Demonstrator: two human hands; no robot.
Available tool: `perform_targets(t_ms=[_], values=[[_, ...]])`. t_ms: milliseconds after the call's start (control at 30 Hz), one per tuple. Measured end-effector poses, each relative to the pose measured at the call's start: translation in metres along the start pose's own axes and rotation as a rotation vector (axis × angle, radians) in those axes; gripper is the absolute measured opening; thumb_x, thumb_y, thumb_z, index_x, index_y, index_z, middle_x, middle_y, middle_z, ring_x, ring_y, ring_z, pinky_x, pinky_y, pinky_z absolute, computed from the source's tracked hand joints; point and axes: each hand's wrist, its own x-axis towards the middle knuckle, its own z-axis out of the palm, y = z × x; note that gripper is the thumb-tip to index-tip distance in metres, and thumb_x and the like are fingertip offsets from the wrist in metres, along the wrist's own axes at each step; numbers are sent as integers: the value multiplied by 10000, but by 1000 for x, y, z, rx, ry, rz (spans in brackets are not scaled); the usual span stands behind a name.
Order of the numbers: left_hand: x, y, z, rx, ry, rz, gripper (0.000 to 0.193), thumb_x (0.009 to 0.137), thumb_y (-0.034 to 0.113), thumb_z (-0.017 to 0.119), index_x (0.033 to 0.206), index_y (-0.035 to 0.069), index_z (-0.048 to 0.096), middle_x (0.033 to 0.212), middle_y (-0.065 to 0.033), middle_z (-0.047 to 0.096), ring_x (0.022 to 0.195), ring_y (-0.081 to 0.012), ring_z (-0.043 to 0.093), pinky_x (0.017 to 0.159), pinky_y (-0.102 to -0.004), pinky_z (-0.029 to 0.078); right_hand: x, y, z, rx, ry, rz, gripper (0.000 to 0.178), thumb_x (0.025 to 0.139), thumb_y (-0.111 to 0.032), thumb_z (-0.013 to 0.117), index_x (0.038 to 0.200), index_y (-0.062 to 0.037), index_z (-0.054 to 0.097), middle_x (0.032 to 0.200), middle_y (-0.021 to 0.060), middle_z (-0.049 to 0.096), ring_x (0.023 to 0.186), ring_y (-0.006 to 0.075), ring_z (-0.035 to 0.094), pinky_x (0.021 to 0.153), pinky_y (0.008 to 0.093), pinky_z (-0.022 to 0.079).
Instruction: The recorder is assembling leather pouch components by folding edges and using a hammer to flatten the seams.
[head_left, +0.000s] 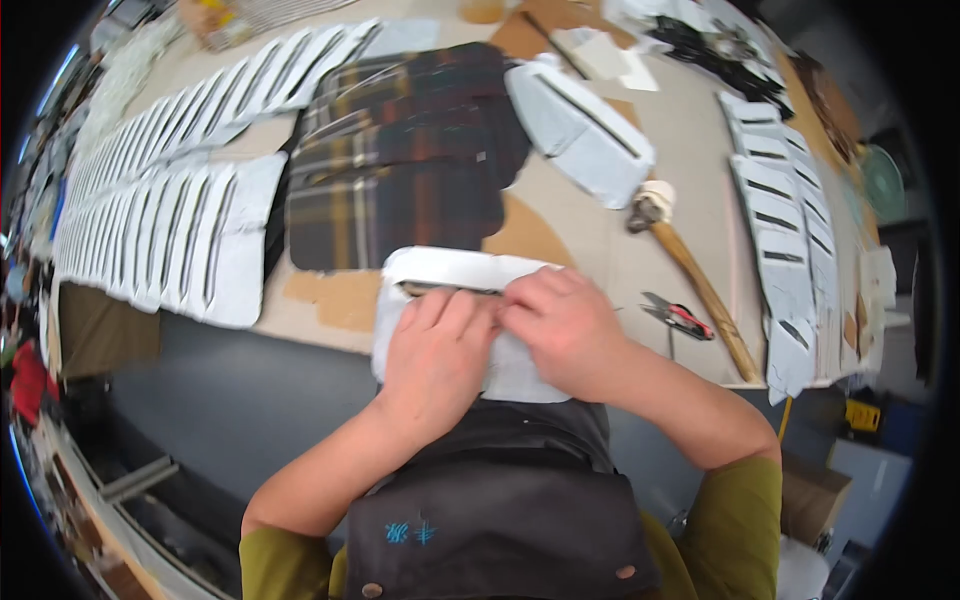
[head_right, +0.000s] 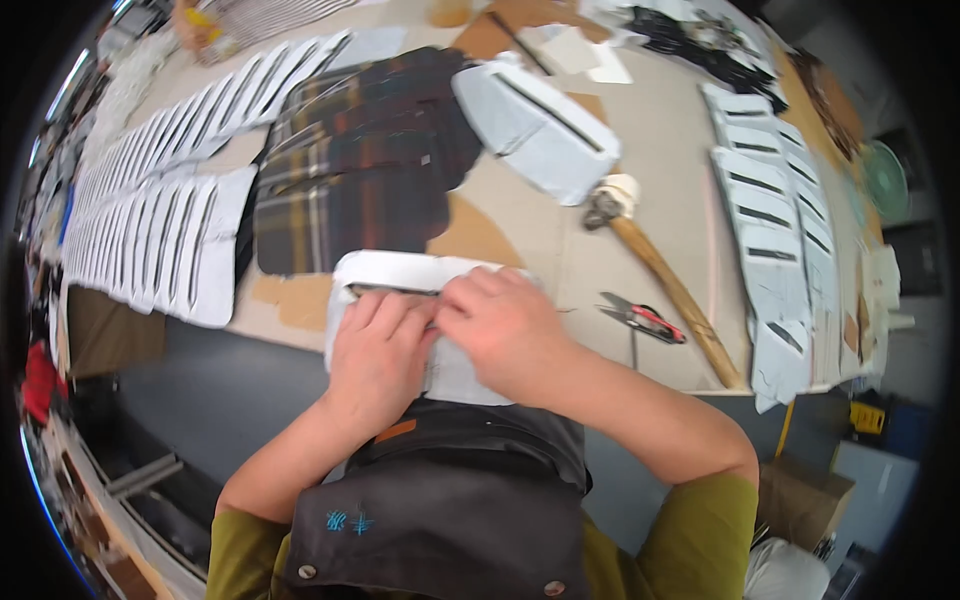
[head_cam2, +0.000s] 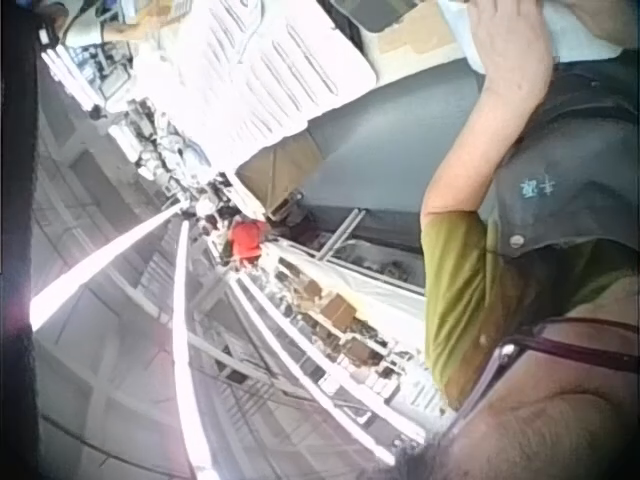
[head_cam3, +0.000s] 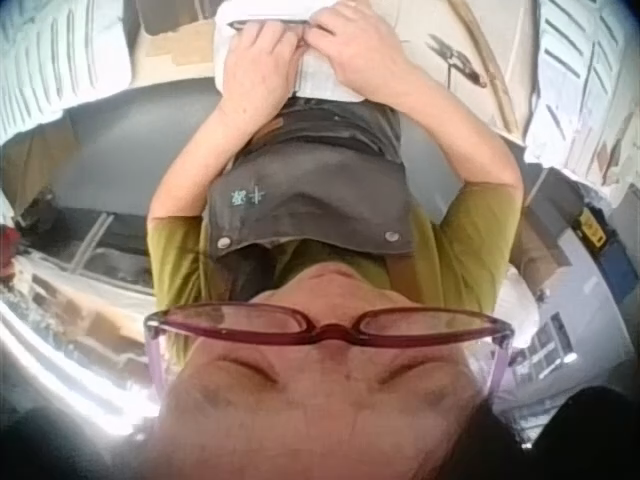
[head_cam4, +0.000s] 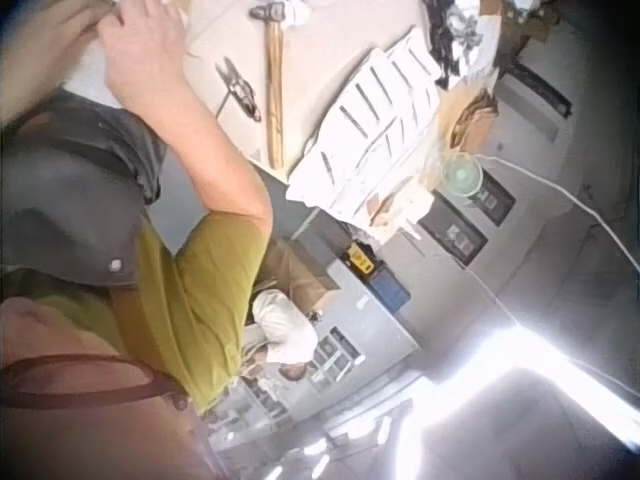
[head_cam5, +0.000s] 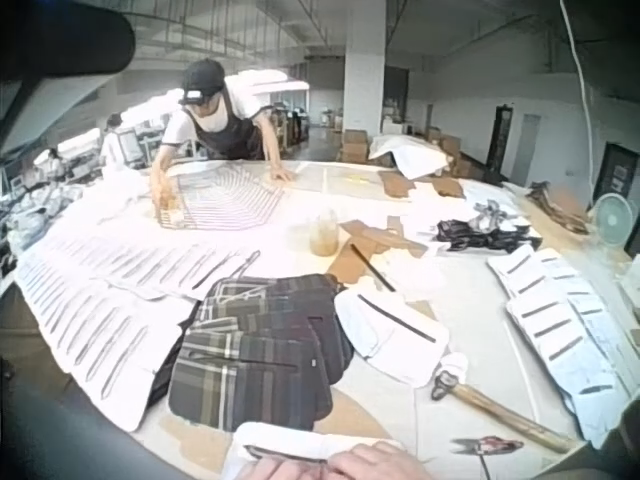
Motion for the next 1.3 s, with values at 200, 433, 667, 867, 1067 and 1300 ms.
perform_targets(t_ms=[200,433,667,867,1067,1300], values=[[-21,-10,-9,116,-71,-21,449,825,179,755,1257,79,683,1197,-100,657,1101,-337,561,987,-451,432,-6,8,17,68,28,-102,140,796,-120,621,918,-56,645,955,99,604,955,277,611,842,391,506],[-20,-12,-5,97,-60,51,392,834,100,711,1218,37,662,1122,-150,606,1080,-377,529,960,-488,422,-14,-1,23,-20,68,-33,160,799,-118,618,930,-27,635,962,74,585,958,249,569,847,368,484],[-22,-10,-9,136,-38,33,399,831,111,730,1222,45,686,1138,-144,610,1077,-372,542,953,-485,425,-38,11,4,11,-13,-4,237,751,-131,659,985,-92,672,972,55,627,989,269,595,873,404,476],[8,-22,-33,41,-89,53,367,826,6,686,1194,13,686,1172,-141,614,1058,-352,570,923,-462,458,-19,-7,4,312,132,134,398,770,52,630,1148,-66,665,1027,97,677,1009,329,615,864,434,488],[-12,-2,-5,-113,10,18,393,824,13,715,1216,22,685,1184,-122,628,1032,-345,581,902,-421,471,-19,-7,5,573,131,282,440,812,77,613,1235,-46,620,1034,98,678,1001,321,601,880,443,492],[-17,1,-3,51,23,-12,383,845,93,715,1227,81,696,1211,-74,626,1090,-291,555,906,-428,441,-20,-1,2,274,84,46,425,800,56,670,1205,-73,668,985,63,689,996,272,605,847,410,486]])
